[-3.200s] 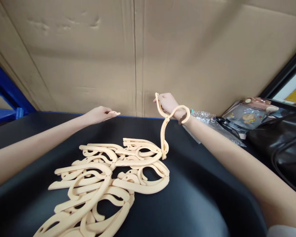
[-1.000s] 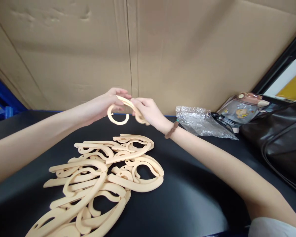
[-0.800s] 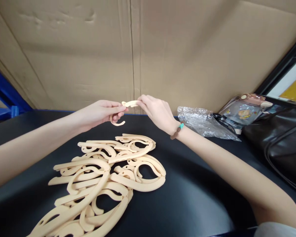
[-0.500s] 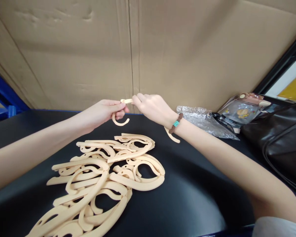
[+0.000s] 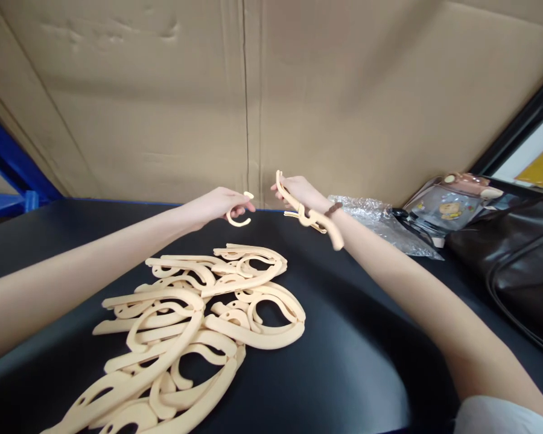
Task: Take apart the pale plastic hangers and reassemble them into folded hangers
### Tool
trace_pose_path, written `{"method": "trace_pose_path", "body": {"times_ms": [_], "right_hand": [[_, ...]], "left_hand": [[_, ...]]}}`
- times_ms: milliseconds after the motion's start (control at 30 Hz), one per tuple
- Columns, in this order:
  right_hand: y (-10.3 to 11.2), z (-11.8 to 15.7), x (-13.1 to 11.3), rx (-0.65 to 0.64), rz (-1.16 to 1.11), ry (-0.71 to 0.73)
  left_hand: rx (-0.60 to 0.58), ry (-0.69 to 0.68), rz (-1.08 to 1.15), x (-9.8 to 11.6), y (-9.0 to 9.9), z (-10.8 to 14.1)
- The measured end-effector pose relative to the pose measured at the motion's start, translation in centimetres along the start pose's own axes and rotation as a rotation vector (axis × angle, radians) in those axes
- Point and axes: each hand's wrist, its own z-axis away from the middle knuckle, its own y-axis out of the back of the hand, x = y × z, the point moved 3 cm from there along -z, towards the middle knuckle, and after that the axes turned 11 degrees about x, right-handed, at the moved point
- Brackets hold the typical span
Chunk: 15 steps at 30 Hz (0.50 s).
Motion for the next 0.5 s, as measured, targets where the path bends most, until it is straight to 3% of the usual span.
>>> {"method": "trace_pose_path", "body": {"times_ms": [100, 200, 333, 433, 500], "right_hand": [[0.3, -0.3, 0.3, 0.112, -0.052, -0.021], [0.6, 0.0, -0.1, 0.228, -0.157, 0.027], [1.5, 0.6, 0.0, 0.319, -0.326, 0.119], [2.3, 1.0, 0.8, 0.313, -0.200, 0.170], [2.9, 1.5, 0.7, 0.368, 0.074, 0.328]], "left_hand": [[0.050, 0.023, -0.007, -1.5, -0.1, -1.9], [0.058, 0.043, 0.039, -1.9, -1.0, -1.7], [-0.109, 0.127, 0.217, -1.0, -1.9, 0.8], [-0.198, 0.222, 0.389, -0.1, -1.7, 2.4], [-0.208, 0.255, 0.418, 0.5, -1.2, 2.9]]}}
